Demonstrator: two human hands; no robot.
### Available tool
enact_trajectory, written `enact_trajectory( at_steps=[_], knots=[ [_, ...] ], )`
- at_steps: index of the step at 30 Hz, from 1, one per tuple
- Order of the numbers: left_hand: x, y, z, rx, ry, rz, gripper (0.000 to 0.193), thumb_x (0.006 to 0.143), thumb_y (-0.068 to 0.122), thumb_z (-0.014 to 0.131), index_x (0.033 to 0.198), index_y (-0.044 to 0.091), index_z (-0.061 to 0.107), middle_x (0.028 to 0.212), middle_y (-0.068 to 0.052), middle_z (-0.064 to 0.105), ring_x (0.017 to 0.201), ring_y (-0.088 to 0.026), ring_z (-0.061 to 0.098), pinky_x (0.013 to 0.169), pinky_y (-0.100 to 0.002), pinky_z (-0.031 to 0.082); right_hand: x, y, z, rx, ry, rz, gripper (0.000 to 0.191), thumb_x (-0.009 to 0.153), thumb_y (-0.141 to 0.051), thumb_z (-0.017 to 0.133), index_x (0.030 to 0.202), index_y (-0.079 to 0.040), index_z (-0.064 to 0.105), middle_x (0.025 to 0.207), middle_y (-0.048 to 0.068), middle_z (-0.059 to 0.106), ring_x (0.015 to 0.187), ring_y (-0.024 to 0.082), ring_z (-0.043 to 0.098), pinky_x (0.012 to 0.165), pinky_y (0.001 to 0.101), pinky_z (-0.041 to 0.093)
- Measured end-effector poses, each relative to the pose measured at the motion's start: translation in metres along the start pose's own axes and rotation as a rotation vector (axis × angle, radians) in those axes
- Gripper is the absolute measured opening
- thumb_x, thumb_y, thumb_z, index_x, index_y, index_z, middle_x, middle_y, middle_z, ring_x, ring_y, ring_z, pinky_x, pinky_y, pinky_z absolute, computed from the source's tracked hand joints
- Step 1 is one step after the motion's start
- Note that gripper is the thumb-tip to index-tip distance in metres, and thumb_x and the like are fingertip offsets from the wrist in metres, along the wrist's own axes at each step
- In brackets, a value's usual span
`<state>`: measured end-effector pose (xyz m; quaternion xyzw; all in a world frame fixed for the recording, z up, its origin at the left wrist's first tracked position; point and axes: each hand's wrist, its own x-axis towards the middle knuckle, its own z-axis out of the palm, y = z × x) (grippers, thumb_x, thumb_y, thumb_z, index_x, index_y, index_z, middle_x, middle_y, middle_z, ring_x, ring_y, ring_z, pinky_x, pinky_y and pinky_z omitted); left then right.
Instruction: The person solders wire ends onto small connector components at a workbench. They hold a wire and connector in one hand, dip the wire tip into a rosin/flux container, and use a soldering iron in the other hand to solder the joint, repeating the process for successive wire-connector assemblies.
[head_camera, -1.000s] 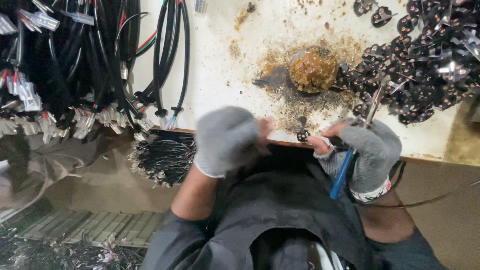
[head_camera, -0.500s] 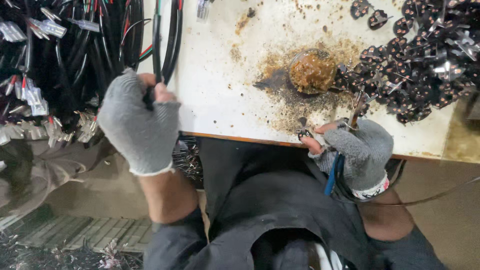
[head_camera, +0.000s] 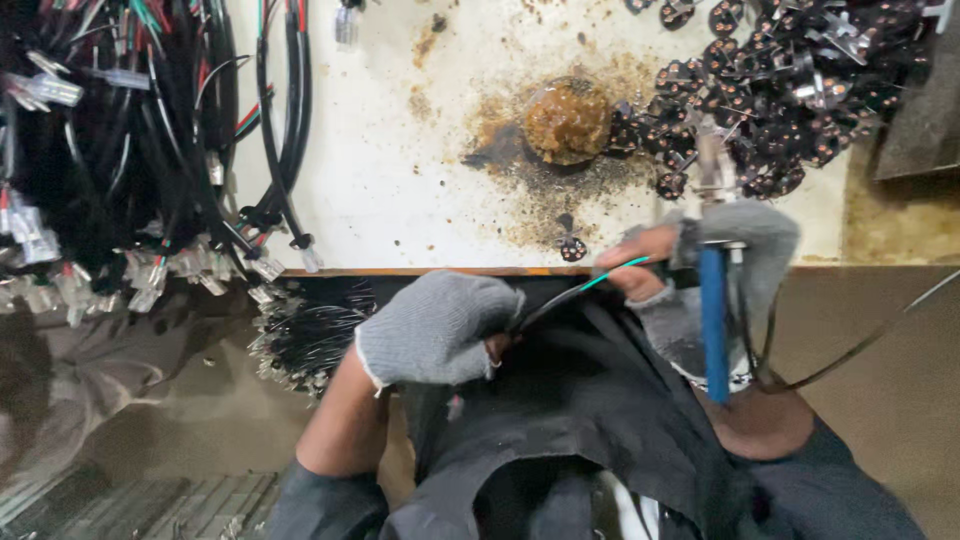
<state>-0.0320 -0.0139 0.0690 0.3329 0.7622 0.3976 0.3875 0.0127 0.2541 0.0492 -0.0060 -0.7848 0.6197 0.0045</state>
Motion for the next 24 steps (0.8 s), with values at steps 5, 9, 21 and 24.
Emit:
enact_trajectory(
  at_steps=[5,9,21,24],
  knots=[
    [0.013,0.015,0.018,-0.029,0.339,0.034,0.036,0.091,0.03,0.068,0.118,0.007,0.062,0.099,-0.017,0.066,0.091,-0.04,0.067,0.075,-0.045,0.052,0.005,0.003,0.018,-0.419,-0.086,-0.337,0.018,0.07,-0.016,0.089,0.081,-0.004,0.079,0.076,0.01,0.07,0.075,0.031,0.066,0.075,0.0431,0.049],
    [0.04,0.007,0.058,-0.139,0.613,0.03,0.023,0.098,0.018,0.071,0.114,0.007,0.06,0.1,-0.014,0.067,0.094,-0.037,0.07,0.078,-0.042,0.054,0.006,0.016,0.018,-0.14,-0.097,-0.193,0.023,0.083,-0.018,0.088,0.09,-0.004,0.071,0.084,0.006,0.071,0.079,0.02,0.07,0.074,0.0313,0.053],
    [0.045,0.004,0.049,-0.155,0.693,0.029,0.018,0.091,0.013,0.078,0.098,0.008,0.062,0.087,-0.01,0.061,0.079,-0.031,0.064,0.071,-0.039,0.051,0.011,0.032,0.0,0.129,-0.183,0.078,0.013,0.093,-0.008,0.076,0.101,0.0,0.069,0.088,0.008,0.072,0.077,0.015,0.069,0.073,0.024,0.055],
    [0.035,0.006,0.04,0.108,0.626,0.003,0.018,0.089,0.016,0.078,0.1,0.011,0.065,0.085,-0.011,0.06,0.078,-0.034,0.063,0.066,-0.043,0.049,0.013,0.035,0.0,0.299,-0.2,0.185,0.019,0.088,-0.008,0.077,0.098,0.002,0.065,0.084,0.009,0.071,0.075,0.015,0.068,0.071,0.0248,0.054]
  ],
)
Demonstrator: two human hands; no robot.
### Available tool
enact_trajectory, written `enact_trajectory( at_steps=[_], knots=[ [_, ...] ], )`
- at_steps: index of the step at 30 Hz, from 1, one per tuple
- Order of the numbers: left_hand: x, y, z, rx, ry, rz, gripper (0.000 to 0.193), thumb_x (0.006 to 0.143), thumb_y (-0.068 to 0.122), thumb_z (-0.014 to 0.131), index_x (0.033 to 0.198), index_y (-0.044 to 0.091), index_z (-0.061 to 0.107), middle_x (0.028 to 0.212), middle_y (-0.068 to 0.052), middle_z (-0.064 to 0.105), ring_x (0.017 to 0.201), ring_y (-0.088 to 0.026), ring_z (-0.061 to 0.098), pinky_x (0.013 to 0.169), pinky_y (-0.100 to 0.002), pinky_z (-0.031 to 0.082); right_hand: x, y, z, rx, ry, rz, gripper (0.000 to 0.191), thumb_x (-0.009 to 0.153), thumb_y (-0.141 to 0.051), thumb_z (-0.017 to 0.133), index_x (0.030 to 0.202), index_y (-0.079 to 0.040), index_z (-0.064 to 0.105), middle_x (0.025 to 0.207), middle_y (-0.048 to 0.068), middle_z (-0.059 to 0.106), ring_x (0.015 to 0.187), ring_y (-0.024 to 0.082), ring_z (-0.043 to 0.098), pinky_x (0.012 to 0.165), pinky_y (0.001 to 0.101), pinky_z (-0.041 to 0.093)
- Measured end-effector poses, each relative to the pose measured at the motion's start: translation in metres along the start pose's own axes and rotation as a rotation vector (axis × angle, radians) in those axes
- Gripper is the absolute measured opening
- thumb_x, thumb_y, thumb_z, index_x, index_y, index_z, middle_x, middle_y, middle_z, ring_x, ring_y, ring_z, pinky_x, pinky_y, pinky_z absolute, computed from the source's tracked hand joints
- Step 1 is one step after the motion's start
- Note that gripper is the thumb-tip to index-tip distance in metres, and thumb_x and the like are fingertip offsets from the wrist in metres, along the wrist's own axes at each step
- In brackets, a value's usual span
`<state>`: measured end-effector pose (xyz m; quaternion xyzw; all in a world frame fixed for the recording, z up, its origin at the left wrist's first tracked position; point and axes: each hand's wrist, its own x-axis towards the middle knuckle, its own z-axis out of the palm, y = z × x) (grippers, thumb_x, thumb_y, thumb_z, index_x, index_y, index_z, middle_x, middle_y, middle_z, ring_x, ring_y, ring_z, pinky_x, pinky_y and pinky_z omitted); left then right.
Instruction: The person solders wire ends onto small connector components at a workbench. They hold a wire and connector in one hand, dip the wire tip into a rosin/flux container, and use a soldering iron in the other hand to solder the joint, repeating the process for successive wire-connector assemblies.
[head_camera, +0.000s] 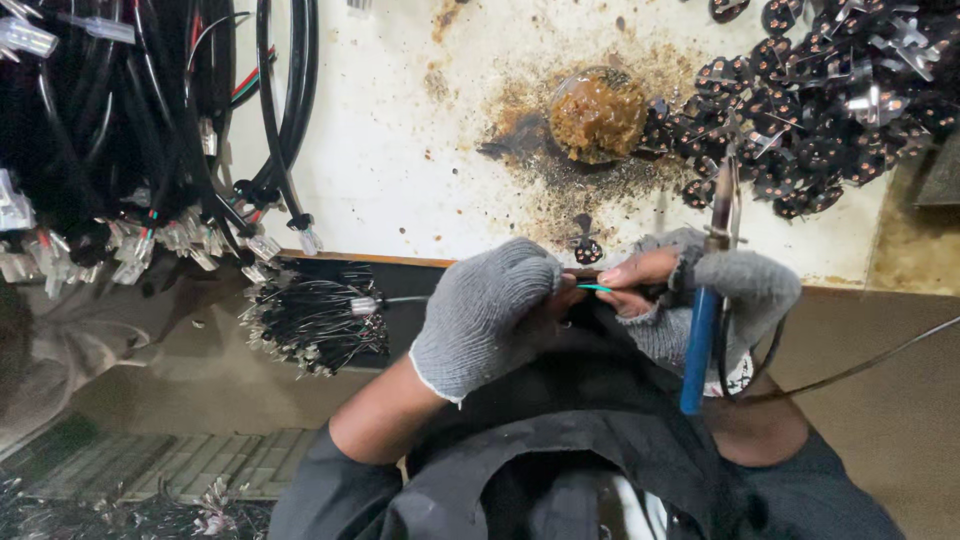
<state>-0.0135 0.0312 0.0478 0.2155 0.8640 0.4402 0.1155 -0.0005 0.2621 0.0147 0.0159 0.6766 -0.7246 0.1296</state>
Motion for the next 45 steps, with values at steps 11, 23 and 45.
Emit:
enact_trajectory(
  at_steps=[11,23,45],
  knots=[
    [-0.005,0.009,-0.002,-0.61,-0.005,-0.27,0.04,0.092,0.015,0.066,0.13,0.008,0.058,0.107,-0.013,0.066,0.091,-0.033,0.064,0.083,-0.035,0.054,-0.027,0.031,-0.007,-0.523,-0.018,-0.426,0.017,0.09,-0.009,0.08,0.103,-0.014,0.071,0.071,-0.002,0.058,0.064,0.012,0.053,0.06,0.0302,0.039],
    [0.01,-0.013,0.001,-0.459,0.037,-0.093,0.009,0.098,0.011,0.066,0.106,0.006,0.066,0.095,-0.01,0.065,0.089,-0.027,0.067,0.083,-0.036,0.054,0.006,0.014,-0.004,-0.405,0.001,-0.258,0.025,0.088,-0.01,0.088,0.103,-0.005,0.069,0.096,0.007,0.073,0.082,0.012,0.072,0.073,0.0224,0.057],
    [0.013,-0.003,0.007,-0.068,0.274,0.04,0.015,0.091,0.016,0.077,0.091,0.011,0.063,0.084,-0.005,0.065,0.08,-0.027,0.065,0.072,-0.038,0.051,-0.002,-0.014,0.008,-0.47,0.083,-0.201,0.016,0.09,-0.009,0.085,0.1,-0.011,0.073,0.082,0.008,0.071,0.074,0.018,0.069,0.069,0.0289,0.054]
  ],
)
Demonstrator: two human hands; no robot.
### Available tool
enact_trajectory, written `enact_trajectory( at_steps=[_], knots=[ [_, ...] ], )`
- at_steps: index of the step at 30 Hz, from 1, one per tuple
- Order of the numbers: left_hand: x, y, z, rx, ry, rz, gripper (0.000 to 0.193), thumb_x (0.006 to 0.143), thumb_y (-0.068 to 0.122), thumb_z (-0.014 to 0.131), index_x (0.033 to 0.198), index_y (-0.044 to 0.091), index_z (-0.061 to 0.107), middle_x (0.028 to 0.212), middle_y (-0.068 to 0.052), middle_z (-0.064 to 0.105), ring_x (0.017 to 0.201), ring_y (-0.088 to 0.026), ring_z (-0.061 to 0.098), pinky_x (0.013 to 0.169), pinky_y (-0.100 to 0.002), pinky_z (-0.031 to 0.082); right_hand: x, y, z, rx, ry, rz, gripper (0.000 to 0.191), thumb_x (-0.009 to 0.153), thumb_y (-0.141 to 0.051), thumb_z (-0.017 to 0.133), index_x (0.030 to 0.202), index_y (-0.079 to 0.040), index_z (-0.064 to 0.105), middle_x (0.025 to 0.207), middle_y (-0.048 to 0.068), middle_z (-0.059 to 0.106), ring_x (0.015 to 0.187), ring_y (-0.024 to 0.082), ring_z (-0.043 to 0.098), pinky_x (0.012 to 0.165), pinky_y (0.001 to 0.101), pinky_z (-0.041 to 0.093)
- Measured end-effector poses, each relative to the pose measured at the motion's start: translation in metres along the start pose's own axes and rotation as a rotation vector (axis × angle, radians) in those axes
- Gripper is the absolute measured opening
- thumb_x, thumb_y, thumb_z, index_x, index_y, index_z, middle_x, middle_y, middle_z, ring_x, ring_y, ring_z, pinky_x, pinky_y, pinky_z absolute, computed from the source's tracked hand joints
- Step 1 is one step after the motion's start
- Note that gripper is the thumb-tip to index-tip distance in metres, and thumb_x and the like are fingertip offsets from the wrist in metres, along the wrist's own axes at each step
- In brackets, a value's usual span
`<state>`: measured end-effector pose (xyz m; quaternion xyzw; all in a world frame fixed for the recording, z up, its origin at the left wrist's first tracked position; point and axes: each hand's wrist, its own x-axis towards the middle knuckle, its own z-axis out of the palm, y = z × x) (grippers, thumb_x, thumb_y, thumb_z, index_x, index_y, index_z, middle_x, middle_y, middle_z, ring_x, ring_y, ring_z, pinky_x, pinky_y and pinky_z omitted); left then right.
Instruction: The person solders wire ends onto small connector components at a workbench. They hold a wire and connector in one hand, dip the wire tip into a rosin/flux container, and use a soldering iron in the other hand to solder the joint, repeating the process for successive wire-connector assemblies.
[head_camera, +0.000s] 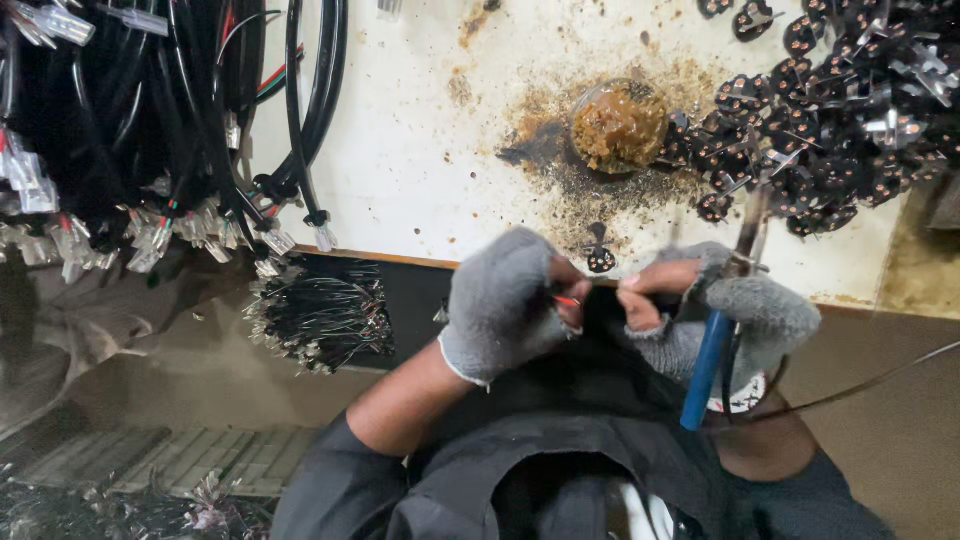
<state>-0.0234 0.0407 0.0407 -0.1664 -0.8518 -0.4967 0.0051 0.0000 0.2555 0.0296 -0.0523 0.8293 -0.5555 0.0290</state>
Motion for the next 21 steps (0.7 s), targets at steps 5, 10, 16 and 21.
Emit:
enact_trajectory(
  at_steps=[5,10,16,21],
  knots=[
    [0.045,-0.029,-0.008,0.016,0.164,-0.211,0.015,0.088,0.013,0.077,0.088,0.007,0.063,0.081,-0.007,0.061,0.074,-0.024,0.064,0.07,-0.035,0.053,0.023,0.016,0.0,-0.368,0.063,-0.082,0.015,0.091,-0.007,0.09,0.096,-0.006,0.076,0.082,0.011,0.073,0.078,0.024,0.071,0.075,0.0333,0.054],
    [0.068,-0.04,0.004,0.039,0.191,-0.201,0.015,0.089,0.015,0.078,0.09,0.008,0.065,0.084,-0.008,0.064,0.079,-0.026,0.067,0.074,-0.035,0.054,0.041,0.021,0.0,-0.2,0.119,-0.173,0.014,0.093,-0.002,0.085,0.096,-0.006,0.072,0.091,0.011,0.075,0.078,0.024,0.074,0.073,0.0308,0.057],
    [0.075,-0.045,0.013,0.208,0.164,-0.163,0.017,0.088,0.017,0.08,0.091,0.009,0.064,0.085,-0.011,0.061,0.08,-0.031,0.065,0.075,-0.04,0.053,0.048,0.03,0.0,-0.156,0.13,-0.27,0.023,0.089,-0.003,0.083,0.091,-0.005,0.06,0.091,0.011,0.074,0.083,0.027,0.075,0.078,0.036,0.059],
    [0.075,-0.045,0.013,0.215,0.169,-0.147,0.016,0.089,0.018,0.079,0.092,0.011,0.065,0.086,-0.009,0.062,0.081,-0.03,0.066,0.076,-0.039,0.054,0.044,0.038,-0.003,-0.298,0.061,-0.257,0.027,0.083,-0.009,0.091,0.098,-0.014,0.069,0.091,0.009,0.075,0.077,0.025,0.074,0.071,0.0345,0.057]
  ],
)
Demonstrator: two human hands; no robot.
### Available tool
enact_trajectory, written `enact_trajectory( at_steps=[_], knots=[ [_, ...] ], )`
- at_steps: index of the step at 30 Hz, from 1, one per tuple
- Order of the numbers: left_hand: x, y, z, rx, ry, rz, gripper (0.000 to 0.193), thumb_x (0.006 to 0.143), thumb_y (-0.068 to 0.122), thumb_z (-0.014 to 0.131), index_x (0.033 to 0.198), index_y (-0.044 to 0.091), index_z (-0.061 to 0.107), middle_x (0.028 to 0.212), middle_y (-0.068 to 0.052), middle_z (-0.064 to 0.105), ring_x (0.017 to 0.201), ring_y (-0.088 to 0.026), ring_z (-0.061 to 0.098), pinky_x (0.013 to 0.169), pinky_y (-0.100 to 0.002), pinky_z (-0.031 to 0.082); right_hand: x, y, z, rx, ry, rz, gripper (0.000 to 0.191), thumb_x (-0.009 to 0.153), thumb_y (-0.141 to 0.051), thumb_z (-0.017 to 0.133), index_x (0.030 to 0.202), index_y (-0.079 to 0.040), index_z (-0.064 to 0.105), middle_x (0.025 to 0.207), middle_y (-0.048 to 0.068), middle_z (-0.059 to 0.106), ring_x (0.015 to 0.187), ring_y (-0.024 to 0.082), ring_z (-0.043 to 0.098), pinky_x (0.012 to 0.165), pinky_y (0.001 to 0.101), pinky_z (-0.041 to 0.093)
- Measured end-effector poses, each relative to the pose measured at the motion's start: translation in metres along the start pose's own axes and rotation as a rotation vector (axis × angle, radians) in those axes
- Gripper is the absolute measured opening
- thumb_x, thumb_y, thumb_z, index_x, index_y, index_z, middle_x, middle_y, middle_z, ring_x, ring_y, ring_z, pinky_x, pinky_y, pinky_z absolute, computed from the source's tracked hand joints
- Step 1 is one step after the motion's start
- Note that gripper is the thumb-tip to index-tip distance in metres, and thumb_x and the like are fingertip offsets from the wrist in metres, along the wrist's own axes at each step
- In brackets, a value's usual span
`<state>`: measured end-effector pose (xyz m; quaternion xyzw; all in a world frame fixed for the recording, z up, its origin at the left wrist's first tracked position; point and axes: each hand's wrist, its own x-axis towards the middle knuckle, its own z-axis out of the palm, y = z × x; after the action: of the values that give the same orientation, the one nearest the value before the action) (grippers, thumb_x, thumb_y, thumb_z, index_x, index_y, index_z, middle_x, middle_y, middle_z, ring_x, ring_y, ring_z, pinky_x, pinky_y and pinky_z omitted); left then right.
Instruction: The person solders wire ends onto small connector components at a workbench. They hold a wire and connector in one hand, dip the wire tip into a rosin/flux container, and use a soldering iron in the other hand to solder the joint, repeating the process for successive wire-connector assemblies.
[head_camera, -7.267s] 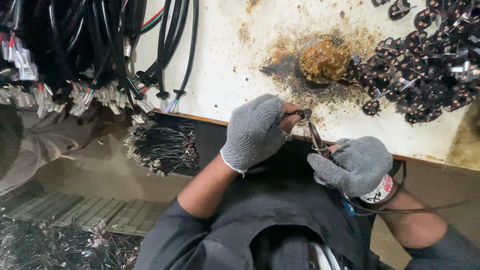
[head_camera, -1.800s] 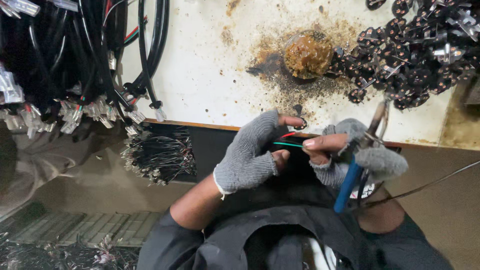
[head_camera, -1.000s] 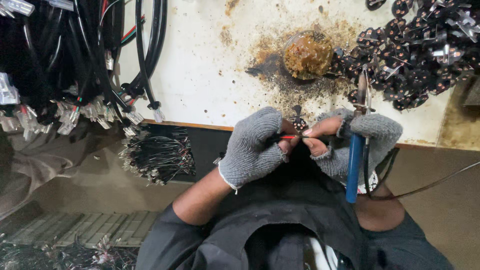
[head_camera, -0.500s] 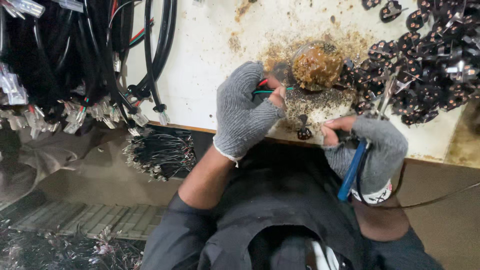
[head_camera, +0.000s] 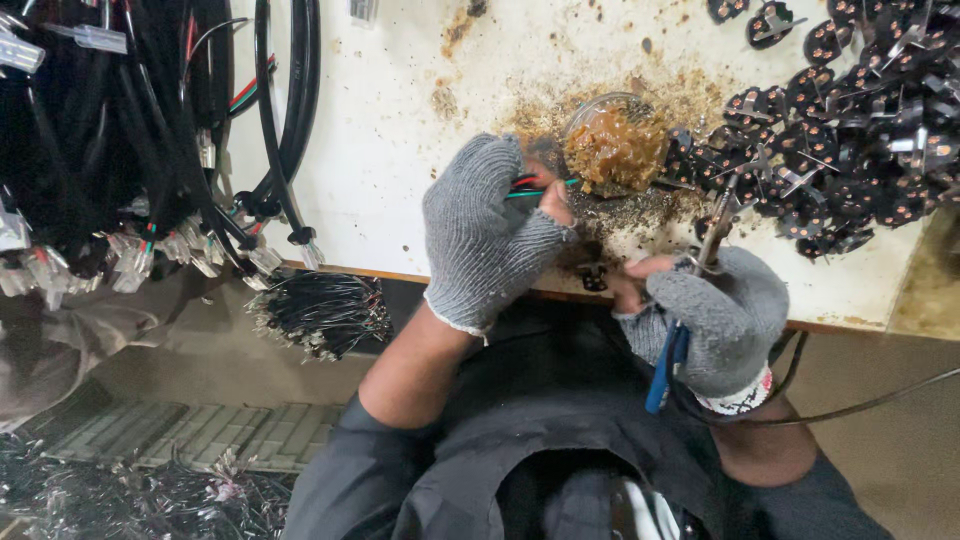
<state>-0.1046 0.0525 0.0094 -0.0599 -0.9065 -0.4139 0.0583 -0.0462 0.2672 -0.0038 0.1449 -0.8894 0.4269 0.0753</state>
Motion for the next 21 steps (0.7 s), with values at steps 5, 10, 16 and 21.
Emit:
enact_trajectory(
  at_steps=[5,10,16,21],
  knots=[
    [-0.004,0.0,0.0,0.002,0.007,-0.043,0.018,0.088,0.019,0.08,0.09,0.01,0.064,0.083,-0.009,0.062,0.078,-0.029,0.066,0.073,-0.039,0.054,-0.008,0.005,0.001,0.009,-0.015,-0.184,0.045,0.072,-0.024,0.099,0.101,-0.016,0.065,0.088,0.009,0.073,0.078,0.03,0.072,0.069,0.0409,0.057],
    [-0.012,0.002,-0.003,-0.043,0.053,0.008,0.016,0.089,0.015,0.078,0.092,0.011,0.063,0.085,-0.007,0.063,0.079,-0.027,0.067,0.075,-0.038,0.055,-0.015,0.001,0.002,-0.077,-0.052,-0.202,0.04,0.073,-0.021,0.099,0.097,-0.018,0.067,0.086,0.008,0.073,0.074,0.03,0.07,0.064,0.0412,0.054],
    [-0.038,0.01,-0.032,-0.079,-0.143,0.181,0.017,0.084,0.01,0.079,0.088,0.014,0.063,0.081,-0.005,0.061,0.076,-0.027,0.064,0.069,-0.039,0.052,-0.014,-0.02,-0.007,-0.069,-0.059,-0.147,0.026,0.085,-0.02,0.091,0.103,-0.012,0.074,0.095,0.008,0.076,0.074,0.025,0.071,0.062,0.0356,0.052],
    [-0.055,0.017,-0.036,-0.032,-0.361,0.191,0.02,0.08,0.021,0.08,0.092,0.016,0.065,0.084,-0.007,0.061,0.077,-0.032,0.064,0.065,-0.044,0.049,-0.028,-0.025,-0.03,0.124,-0.103,0.093,0.056,0.08,-0.06,0.07,0.103,-0.009,0.074,0.081,0.006,0.066,0.073,0.024,0.066,0.065,0.0363,0.049]
  ],
)
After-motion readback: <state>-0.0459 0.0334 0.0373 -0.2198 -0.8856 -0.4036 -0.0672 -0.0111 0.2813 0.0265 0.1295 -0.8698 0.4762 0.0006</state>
